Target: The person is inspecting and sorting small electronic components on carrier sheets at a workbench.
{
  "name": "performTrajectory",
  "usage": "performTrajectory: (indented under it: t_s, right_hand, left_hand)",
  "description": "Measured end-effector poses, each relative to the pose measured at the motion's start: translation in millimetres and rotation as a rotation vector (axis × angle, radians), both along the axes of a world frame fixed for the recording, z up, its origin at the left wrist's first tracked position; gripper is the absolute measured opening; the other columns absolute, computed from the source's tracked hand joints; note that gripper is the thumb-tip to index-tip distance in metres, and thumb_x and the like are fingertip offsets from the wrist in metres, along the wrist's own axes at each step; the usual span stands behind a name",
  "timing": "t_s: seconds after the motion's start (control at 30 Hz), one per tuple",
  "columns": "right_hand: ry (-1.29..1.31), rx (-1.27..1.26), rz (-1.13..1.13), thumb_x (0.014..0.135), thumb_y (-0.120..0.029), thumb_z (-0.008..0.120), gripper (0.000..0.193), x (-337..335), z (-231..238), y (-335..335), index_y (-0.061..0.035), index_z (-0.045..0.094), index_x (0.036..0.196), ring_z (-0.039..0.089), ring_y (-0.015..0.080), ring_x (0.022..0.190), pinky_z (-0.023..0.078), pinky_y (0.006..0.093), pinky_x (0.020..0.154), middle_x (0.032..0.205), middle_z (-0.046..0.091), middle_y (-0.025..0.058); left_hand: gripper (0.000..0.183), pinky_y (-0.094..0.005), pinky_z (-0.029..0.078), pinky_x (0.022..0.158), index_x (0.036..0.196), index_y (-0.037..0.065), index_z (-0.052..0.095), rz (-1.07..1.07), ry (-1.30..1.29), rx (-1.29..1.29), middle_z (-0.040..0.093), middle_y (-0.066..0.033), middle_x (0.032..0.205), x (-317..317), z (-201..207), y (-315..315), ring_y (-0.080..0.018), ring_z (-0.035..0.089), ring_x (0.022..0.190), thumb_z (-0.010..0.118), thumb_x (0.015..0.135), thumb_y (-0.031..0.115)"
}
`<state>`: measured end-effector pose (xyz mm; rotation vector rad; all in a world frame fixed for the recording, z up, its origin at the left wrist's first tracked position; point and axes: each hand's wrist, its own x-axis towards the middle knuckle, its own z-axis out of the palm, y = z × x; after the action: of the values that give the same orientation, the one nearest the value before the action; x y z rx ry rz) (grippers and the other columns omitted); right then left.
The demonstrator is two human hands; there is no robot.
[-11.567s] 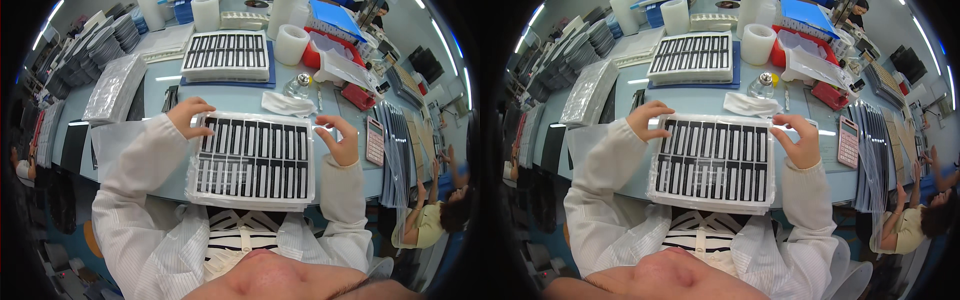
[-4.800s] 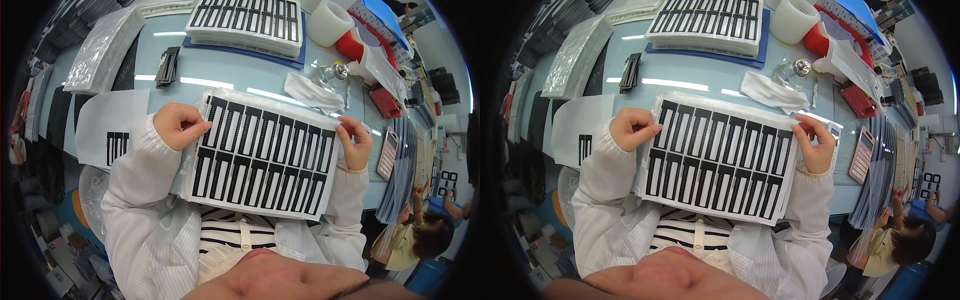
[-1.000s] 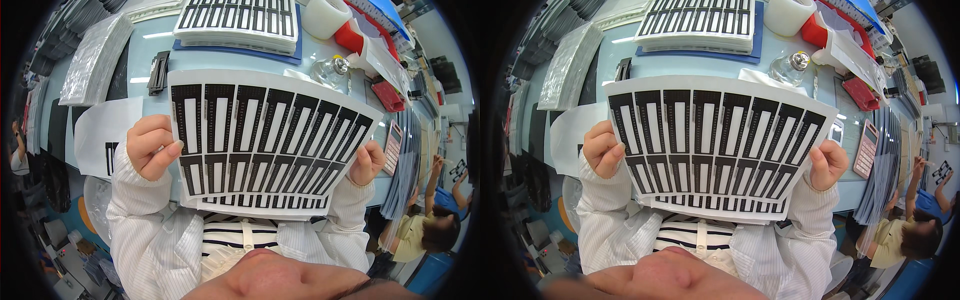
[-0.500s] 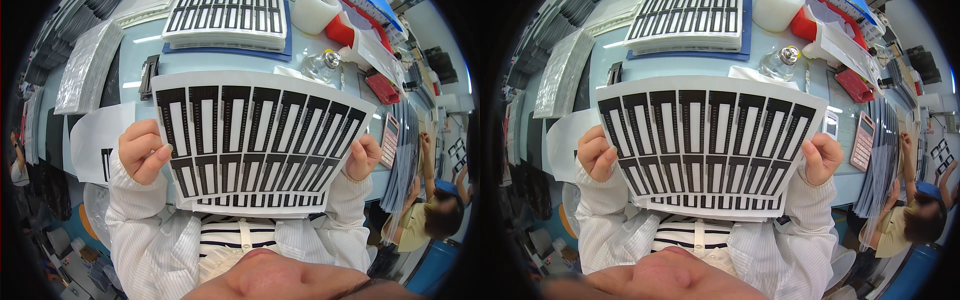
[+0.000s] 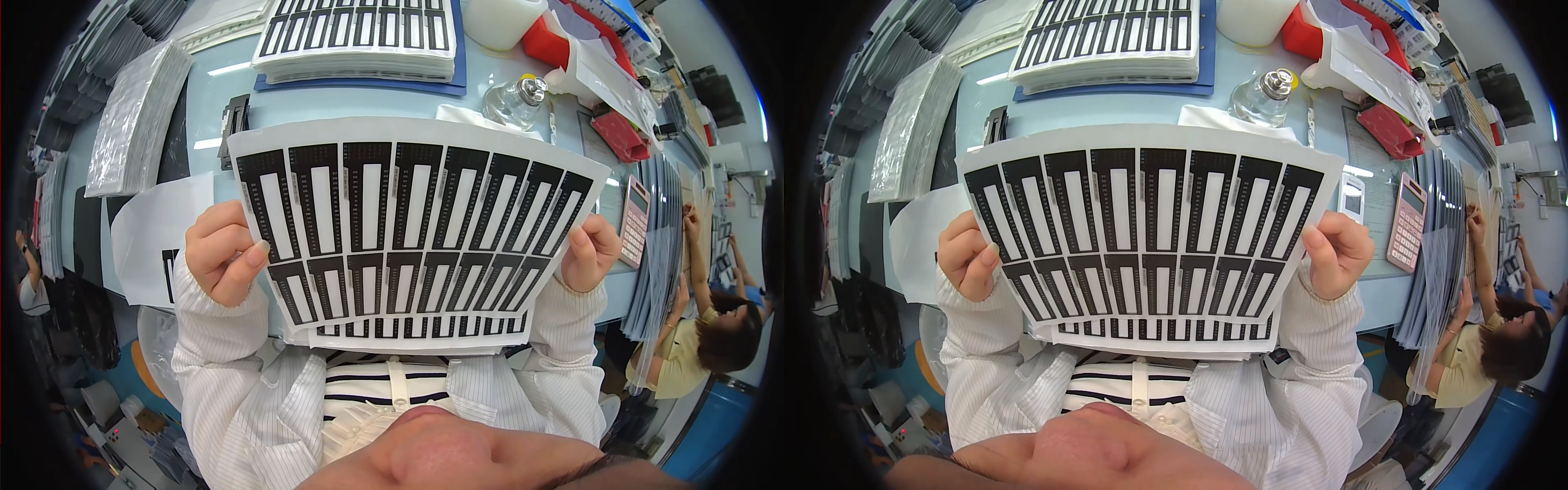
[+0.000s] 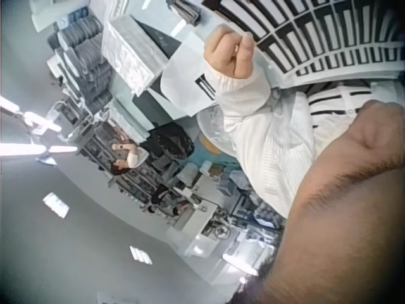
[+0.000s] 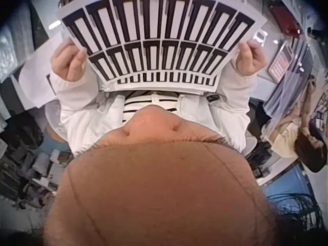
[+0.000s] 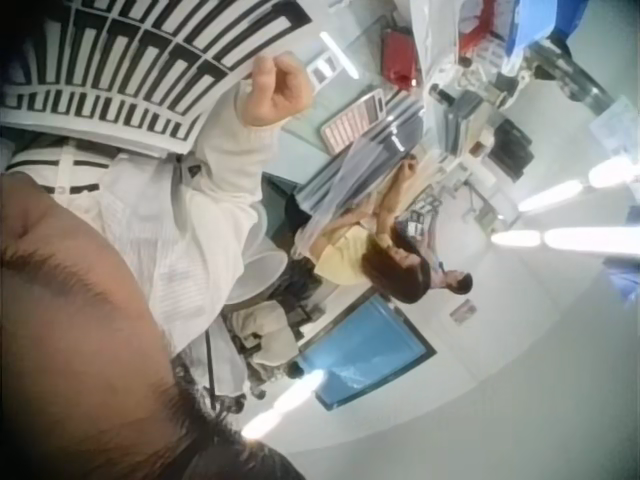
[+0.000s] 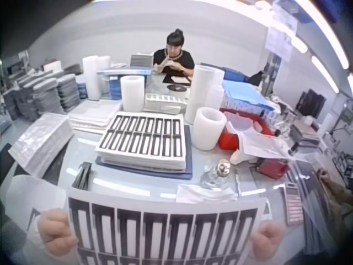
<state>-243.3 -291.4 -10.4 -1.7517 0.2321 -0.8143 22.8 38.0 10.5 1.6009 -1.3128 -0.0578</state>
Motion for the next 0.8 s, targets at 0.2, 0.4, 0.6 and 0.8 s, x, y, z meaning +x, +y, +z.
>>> performTrajectory:
  t_s: [0.2, 0.4, 0.6, 0.8]
  right_hand:
    - [-0.087, -0.019, -0.031, 0.084, -0.004, 0.058, 0.012, 5.9, -1.7, 0.9, 0.006, 0.061, 0.078, 0.051, 0.0062, 0.052, 0.037, 0.019, 0.05, 0.064, 0.061, 0.0061]
    - [-0.071, -0.035, -0.04, 0.084, -0.004, 0.058, 0.012, 6.1, -0.4, 1.6, 0.0059, 0.062, 0.079, 0.051, 0.0065, 0.052, 0.038, 0.0189, 0.05, 0.064, 0.062, 0.0064]
    - [-0.071, -0.04, -0.024, 0.085, -0.004, 0.057, 0.012, 6.4, 3.0, 2.8, 0.0058, 0.061, 0.078, 0.052, 0.007, 0.052, 0.039, 0.0196, 0.049, 0.063, 0.061, 0.0066]
    - [-0.085, -0.024, -0.006, 0.085, -0.003, 0.057, 0.012, 6.3, 2.9, 2.8, 0.0065, 0.061, 0.078, 0.052, 0.0081, 0.052, 0.039, 0.0202, 0.048, 0.065, 0.062, 0.0083]
  left_hand:
    - [0.018, -0.0298, 0.033, 0.047, 0.058, 0.002, 0.051, -0.011, 0.006, -0.004, 0.054, -0.0082, 0.064, 0.2, 0.3, 0.2, -0.0177, 0.044, 0.05, 0.059, 0.073, 0.009]
    - [0.019, -0.0297, 0.032, 0.047, 0.059, 0.001, 0.051, -0.006, -0.006, -0.014, 0.054, -0.0087, 0.063, -0.2, 0.6, 0.1, -0.0175, 0.044, 0.051, 0.059, 0.074, 0.01]
    - [0.021, -0.0295, 0.032, 0.047, 0.058, 0.001, 0.05, -0.002, -0.003, -0.034, 0.054, -0.0097, 0.064, -1.3, -0.1, -1.0, -0.0175, 0.044, 0.051, 0.059, 0.075, 0.011]
    - [0.023, -0.0296, 0.033, 0.048, 0.059, 0.001, 0.05, 0.007, 0.001, -0.043, 0.055, -0.0099, 0.065, -2.5, -0.8, -1.6, -0.0173, 0.045, 0.051, 0.059, 0.077, 0.012]
